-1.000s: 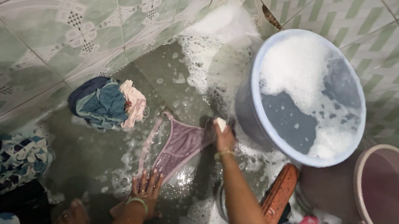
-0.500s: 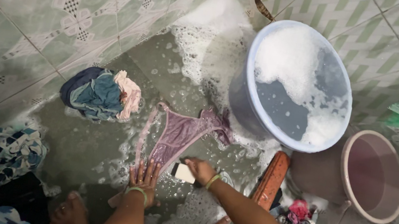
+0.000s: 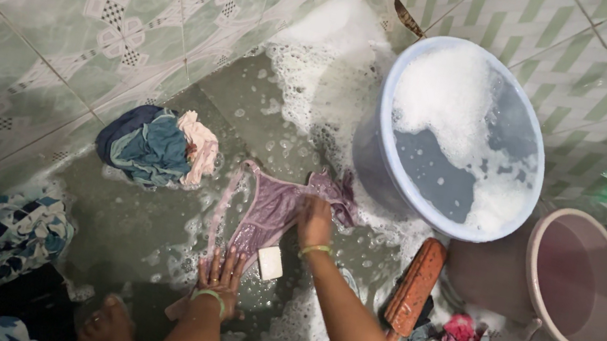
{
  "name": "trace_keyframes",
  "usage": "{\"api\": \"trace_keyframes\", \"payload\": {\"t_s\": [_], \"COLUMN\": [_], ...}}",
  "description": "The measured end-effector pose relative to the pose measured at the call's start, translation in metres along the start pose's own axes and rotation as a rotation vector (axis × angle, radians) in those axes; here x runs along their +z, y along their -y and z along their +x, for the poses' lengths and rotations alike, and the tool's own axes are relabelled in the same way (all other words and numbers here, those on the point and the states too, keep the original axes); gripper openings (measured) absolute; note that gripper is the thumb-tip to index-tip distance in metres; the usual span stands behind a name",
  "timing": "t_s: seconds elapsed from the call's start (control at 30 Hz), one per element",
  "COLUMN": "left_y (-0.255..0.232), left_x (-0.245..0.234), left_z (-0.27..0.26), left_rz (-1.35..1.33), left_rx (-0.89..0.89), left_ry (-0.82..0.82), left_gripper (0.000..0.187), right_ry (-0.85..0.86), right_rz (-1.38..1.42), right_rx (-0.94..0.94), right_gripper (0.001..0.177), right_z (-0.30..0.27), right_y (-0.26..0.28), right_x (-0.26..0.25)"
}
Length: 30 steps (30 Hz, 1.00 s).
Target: The person washes various pieces of clothing by hand in a tiled room. They scrub a blue garment, a light pink cloth, a green item, and a purple garment using a bar of soap and a wooden washboard, rinsing them in a bucket of soapy water.
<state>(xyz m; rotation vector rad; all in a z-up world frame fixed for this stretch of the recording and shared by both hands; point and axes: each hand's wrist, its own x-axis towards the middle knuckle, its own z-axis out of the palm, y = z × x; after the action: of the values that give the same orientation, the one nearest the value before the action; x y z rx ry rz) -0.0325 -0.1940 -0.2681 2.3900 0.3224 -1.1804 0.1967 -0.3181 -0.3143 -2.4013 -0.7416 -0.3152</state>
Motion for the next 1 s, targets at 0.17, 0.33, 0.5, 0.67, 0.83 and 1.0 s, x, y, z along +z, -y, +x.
{"api": "trace_keyframes", "payload": {"t_s": [0.17,0.33,0.5,0.67,0.83,1.0], "left_y": [0.0,-0.001,-0.002,-0.002,-0.001,0.0], "left_x": [-0.001,-0.006,-0.007,-0.007,-0.004,-0.004], "left_z": [-0.002,-0.006,-0.009,-0.01,-0.007,-0.006], "left_rz": [-0.009,-0.012,0.01,0.006,0.0,0.008], "left_rx": [0.007,0.001,0.002,0.011,0.0,0.001], "left_ry": [-0.008,0.021,0.008,-0.008,-0.027,-0.012], "left_gripper": [0.138,0.136,0.136,0.138,0.138,0.138], "right_ry": [0.012,0.15,0.124,0.271,0.311,0.317], "right_rz": [0.109,0.273,0.24,0.146,0.131,0.243], "right_rx": [0.049,0.475,0.128,-0.097,-0.072,0.134], "right_gripper": [0.032,0.012,0.011,0.019,0.016,0.019], "right_z": [-0.008,0.004,0.037,0.056,0.058,0.055], "right_y": [0.041,0.019,0.001,0.019,0.002,-0.042], "right_x": [-0.007,0.001,0.009,0.005,0.021,0.052]}}
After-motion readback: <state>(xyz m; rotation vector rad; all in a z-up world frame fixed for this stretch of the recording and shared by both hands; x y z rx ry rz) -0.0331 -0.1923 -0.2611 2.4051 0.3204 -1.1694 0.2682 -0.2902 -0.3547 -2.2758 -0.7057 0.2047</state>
